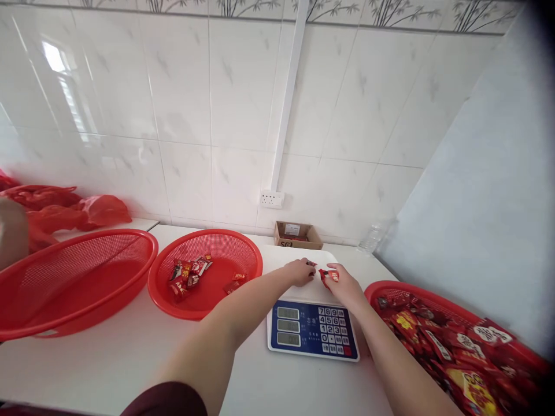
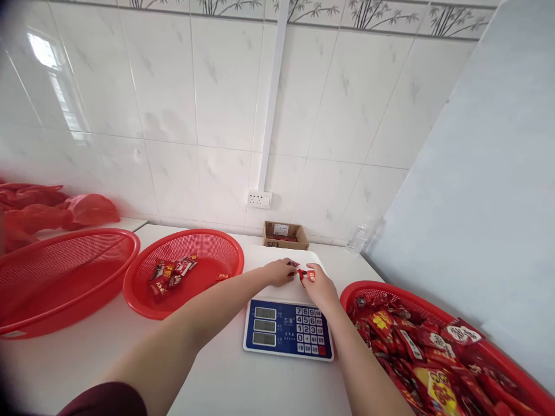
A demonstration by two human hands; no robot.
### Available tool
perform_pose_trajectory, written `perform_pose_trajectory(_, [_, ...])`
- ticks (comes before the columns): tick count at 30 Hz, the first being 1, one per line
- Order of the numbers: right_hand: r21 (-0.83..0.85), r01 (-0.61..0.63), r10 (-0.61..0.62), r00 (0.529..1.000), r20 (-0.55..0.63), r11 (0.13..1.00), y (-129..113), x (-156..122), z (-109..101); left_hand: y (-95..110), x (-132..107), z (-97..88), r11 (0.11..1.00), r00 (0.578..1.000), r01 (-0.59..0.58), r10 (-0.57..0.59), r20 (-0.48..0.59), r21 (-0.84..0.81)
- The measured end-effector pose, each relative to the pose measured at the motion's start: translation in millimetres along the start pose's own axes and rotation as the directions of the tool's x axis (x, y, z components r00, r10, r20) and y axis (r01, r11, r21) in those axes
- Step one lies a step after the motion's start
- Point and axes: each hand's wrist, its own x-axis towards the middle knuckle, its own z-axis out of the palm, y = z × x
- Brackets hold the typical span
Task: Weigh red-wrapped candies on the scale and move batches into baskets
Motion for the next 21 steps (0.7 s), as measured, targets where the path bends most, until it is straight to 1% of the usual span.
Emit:
perform_pose_trajectory(3, [0.091,-0.015,0.018,0.999,-0.037,0.996,6,3,2,-2,-3,2.4,0.998,0.997,0.053,-0.055,-0.047,-0.037])
perform_pose_trajectory(5, [0.167,-0.019,0.032,0.997,-0.072,0.986,9,5,5,-3,-7,2.6,0.991,0.992,0.087,-0.096,-0.083,-0.1])
perform_pose_trajectory(8, [0.283,-0.028,0.065,0.99,-0.122,0.959,11,7,8,-6,-13,1.4,0.954,0.972,0.151,-0.191,-0.135,-0.261])
perform_pose_trajectory(10, [0.386,-0.033,0.097,0.984,-0.147,0.922,8,7,8,-5,-16,-0.4,0.891,0.949,0.199,-0.279,-0.147,-0.408])
perform_pose_trajectory(12, [0.482,-0.016,0.114,0.978,-0.175,0.876,1,5,8,-2,-18,-3.6,0.787,0.926,0.234,-0.359,-0.116,-0.57])
perform_pose_trajectory(14, [0.522,0.047,0.077,0.974,-0.214,0.852,-9,1,8,3,-22,-8.4,0.647,0.917,0.246,-0.397,-0.043,-0.721])
perform_pose_trajectory(15, [0.516,0.1,0.027,0.972,-0.234,0.85,-15,-1,8,6,-26,-11.4,0.569,0.918,0.246,-0.397,0.0,-0.785])
perform_pose_trajectory(17, [0.476,0.225,-0.121,0.963,-0.239,0.85,-27,-8,9,12,-34,-17.8,0.408,0.924,0.243,-0.373,0.082,-0.88])
perform_pose_trajectory(19, [0.422,0.341,-0.278,0.939,-0.204,0.84,-40,-15,12,16,-44,-23.9,0.261,0.929,0.245,-0.338,0.15,-0.934])
perform_pose_trajectory(21, [0.357,0.43,-0.392,0.903,-0.177,0.829,-51,-22,16,17,-55,-28.9,0.142,0.932,0.257,-0.297,0.207,-0.956])
